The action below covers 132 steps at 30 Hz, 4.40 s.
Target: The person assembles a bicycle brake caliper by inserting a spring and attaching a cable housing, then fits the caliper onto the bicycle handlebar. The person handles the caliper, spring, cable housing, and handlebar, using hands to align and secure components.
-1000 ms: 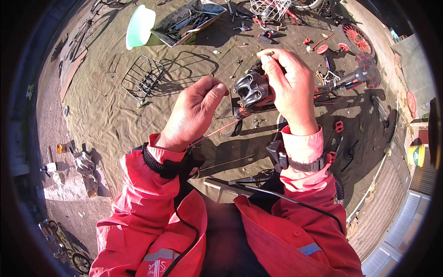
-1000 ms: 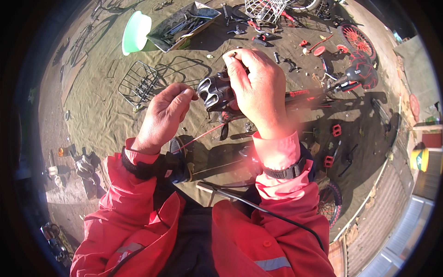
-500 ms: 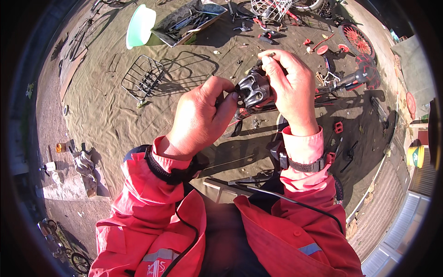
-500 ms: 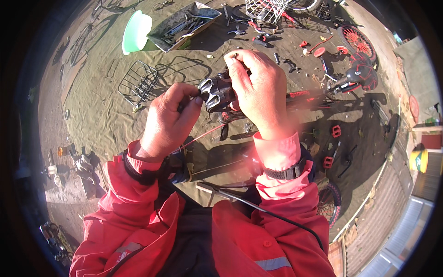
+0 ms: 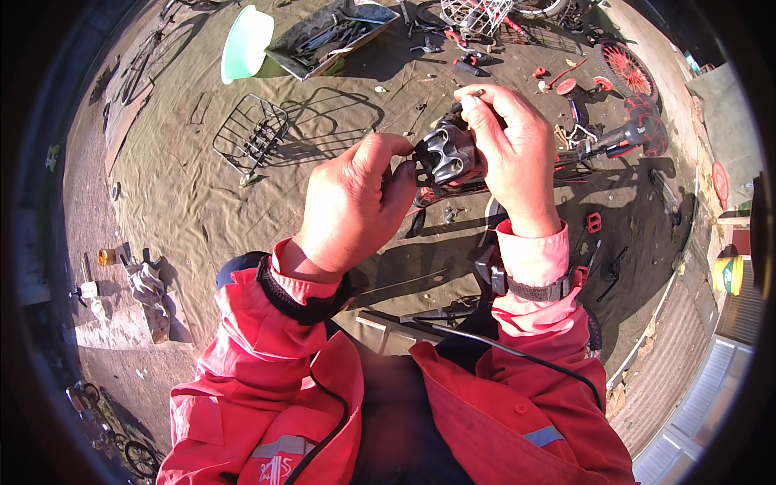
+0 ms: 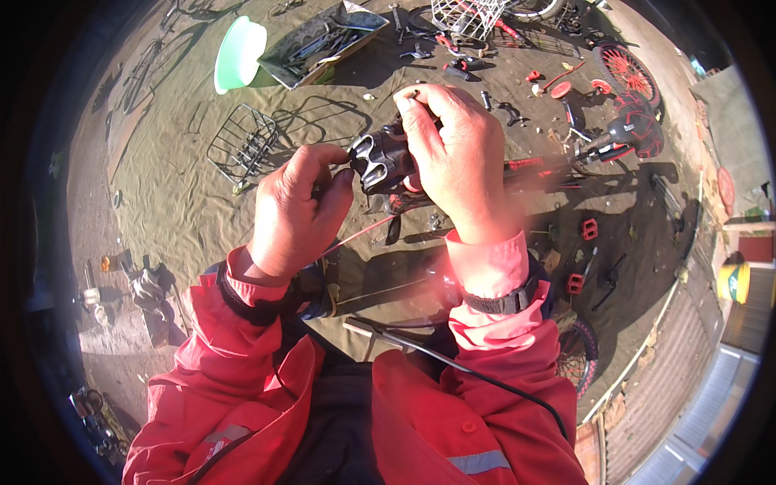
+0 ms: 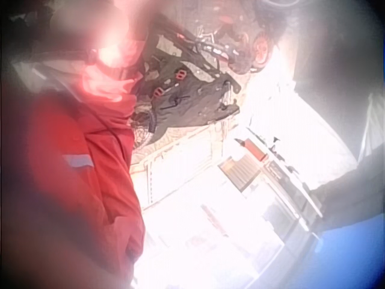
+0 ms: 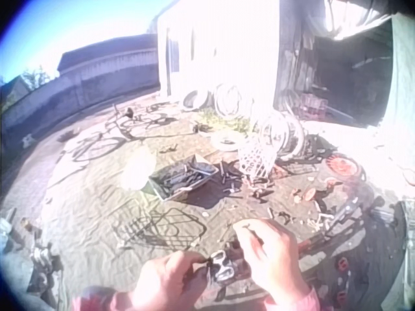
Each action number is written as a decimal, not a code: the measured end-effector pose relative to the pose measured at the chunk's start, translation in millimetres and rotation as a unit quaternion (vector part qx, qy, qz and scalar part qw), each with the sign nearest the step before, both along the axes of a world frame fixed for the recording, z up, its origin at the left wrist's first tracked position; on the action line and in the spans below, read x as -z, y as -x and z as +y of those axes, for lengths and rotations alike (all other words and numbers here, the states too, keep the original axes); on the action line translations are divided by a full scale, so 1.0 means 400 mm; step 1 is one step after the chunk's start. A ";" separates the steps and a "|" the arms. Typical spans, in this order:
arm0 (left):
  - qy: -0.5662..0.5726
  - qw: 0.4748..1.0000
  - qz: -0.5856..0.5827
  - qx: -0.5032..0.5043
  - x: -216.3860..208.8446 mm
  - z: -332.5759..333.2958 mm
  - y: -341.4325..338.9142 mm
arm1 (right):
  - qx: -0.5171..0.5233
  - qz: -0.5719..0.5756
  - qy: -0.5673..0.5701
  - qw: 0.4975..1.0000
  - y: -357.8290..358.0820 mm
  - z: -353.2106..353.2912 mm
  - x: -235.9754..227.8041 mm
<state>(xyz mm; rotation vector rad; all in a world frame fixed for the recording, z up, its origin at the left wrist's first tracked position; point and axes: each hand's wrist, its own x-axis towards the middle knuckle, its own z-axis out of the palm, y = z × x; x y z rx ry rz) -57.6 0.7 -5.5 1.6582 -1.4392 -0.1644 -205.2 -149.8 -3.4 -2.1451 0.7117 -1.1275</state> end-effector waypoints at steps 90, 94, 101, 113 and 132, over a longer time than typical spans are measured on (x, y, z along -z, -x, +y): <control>0.024 0.999 0.041 -0.006 0.014 -0.001 0.014 | 0.022 -0.009 -0.069 0.997 -0.006 0.003 -0.005; -0.004 0.999 0.042 0.018 0.000 -0.003 -0.004 | 0.023 -0.008 -0.071 0.997 -0.006 0.002 -0.005; -0.045 0.993 0.095 0.059 -0.010 -0.006 -0.020 | 0.011 0.003 -0.047 0.999 -0.003 0.001 -0.003; -0.084 0.993 0.082 0.012 -0.026 -0.002 -0.006 | 0.017 -0.015 -0.054 0.998 -0.007 0.002 -0.003; -0.009 1.000 -0.005 -0.016 -0.008 -0.003 0.001 | 0.015 -0.015 -0.049 0.999 -0.009 0.001 -0.006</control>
